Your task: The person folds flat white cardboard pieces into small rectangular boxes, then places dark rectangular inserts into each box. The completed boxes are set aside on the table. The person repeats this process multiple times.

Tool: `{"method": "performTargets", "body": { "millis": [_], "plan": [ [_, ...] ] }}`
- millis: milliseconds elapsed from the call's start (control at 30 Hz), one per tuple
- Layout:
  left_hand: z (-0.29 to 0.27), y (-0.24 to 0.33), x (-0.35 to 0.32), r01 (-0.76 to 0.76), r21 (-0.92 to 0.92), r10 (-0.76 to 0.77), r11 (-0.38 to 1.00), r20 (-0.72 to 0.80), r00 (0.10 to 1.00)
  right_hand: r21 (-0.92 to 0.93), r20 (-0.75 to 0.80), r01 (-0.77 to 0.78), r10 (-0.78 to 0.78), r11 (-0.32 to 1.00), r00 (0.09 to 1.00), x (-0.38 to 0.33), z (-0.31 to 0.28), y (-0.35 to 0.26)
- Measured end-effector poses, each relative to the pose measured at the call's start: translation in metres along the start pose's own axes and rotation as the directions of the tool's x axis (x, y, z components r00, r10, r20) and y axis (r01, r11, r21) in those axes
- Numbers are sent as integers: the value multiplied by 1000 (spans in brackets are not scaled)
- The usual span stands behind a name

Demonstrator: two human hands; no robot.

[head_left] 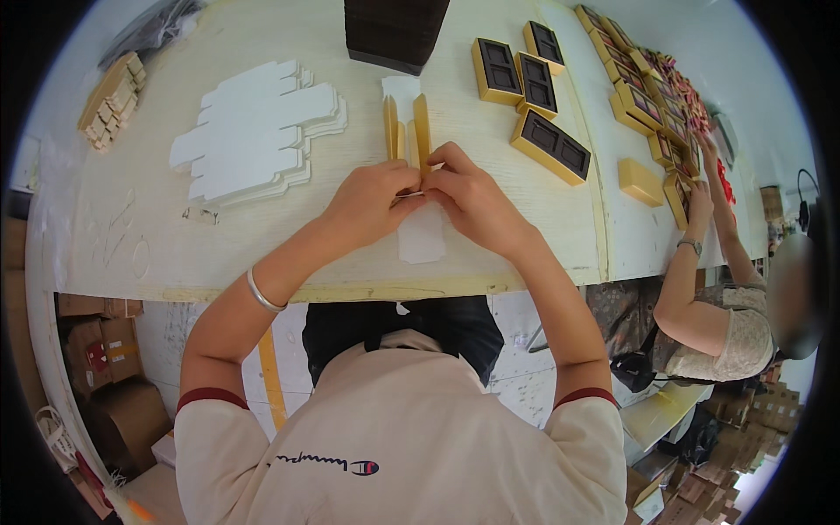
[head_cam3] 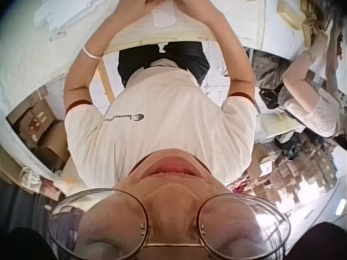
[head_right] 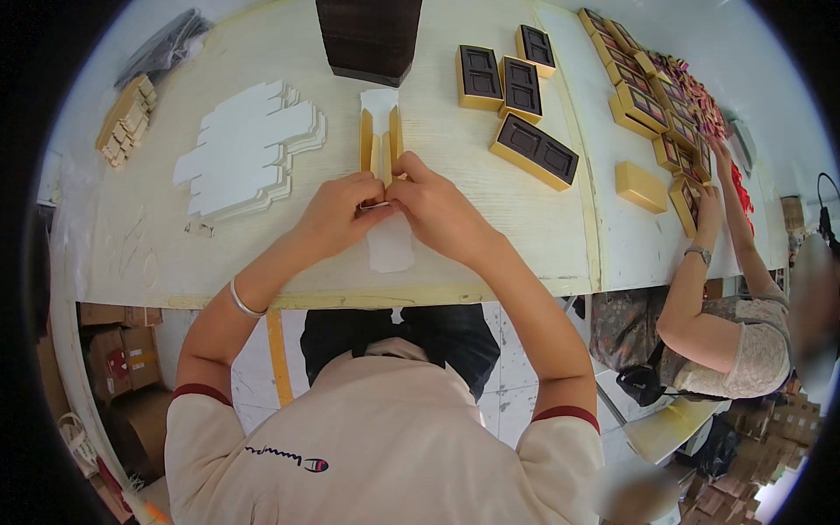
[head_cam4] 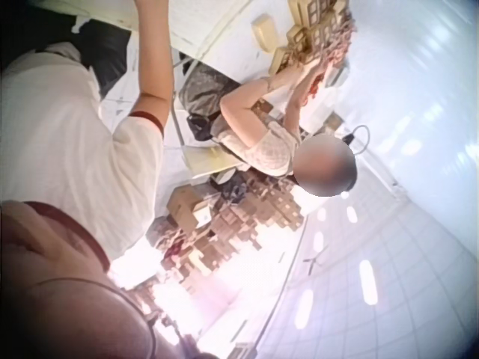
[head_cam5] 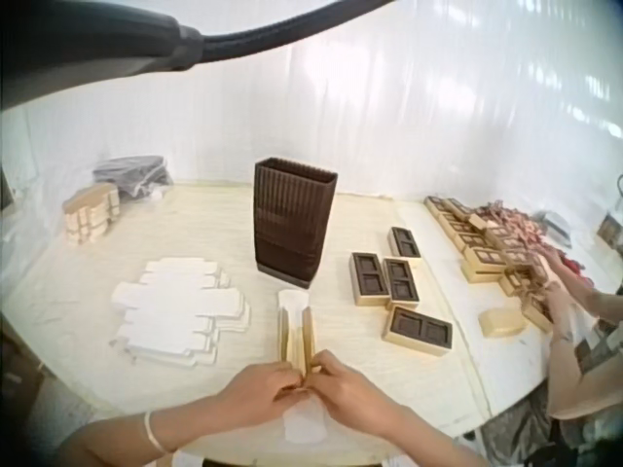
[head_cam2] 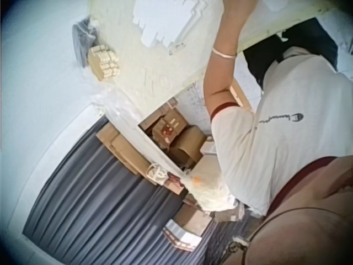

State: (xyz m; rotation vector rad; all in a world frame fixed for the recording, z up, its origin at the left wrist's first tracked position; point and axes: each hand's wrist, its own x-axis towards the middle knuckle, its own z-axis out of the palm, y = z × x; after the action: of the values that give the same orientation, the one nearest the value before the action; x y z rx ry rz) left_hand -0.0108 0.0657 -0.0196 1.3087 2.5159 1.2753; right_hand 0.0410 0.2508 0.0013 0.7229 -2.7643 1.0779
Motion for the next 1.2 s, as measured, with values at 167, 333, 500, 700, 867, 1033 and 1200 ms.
{"method": "performTargets", "body": {
  "millis": [167,333,500,700,867,1033,1200],
  "plan": [
    [-13,-5,0,157,-61,-148,986,126,981,-27,-23,27,-28,999,999,-23,-11,-21],
    [-17,1,-3,236,-178,-196,955,213,957,-220,57,131,-122,967,991,-63,17,-40],
    [-12,28,-37,183,-176,-129,967,281,951,-312,-1,209,-221,927,975,-101,58,-60],
    [-5,41,-41,155,-101,-129,983,227,965,-504,-115,207,-302,838,946,-86,40,-40],
    [-11,39,-39,193,-209,-110,959,353,929,-428,-139,193,-275,883,951,-84,24,-31],
    [-7,36,-38,283,-494,-130,822,321,938,44,-205,88,-77,995,976,-70,30,-27],
    [-21,52,-35,432,-316,-243,844,493,835,240,-178,-21,65,970,982,-67,31,-24]
  ]
}}
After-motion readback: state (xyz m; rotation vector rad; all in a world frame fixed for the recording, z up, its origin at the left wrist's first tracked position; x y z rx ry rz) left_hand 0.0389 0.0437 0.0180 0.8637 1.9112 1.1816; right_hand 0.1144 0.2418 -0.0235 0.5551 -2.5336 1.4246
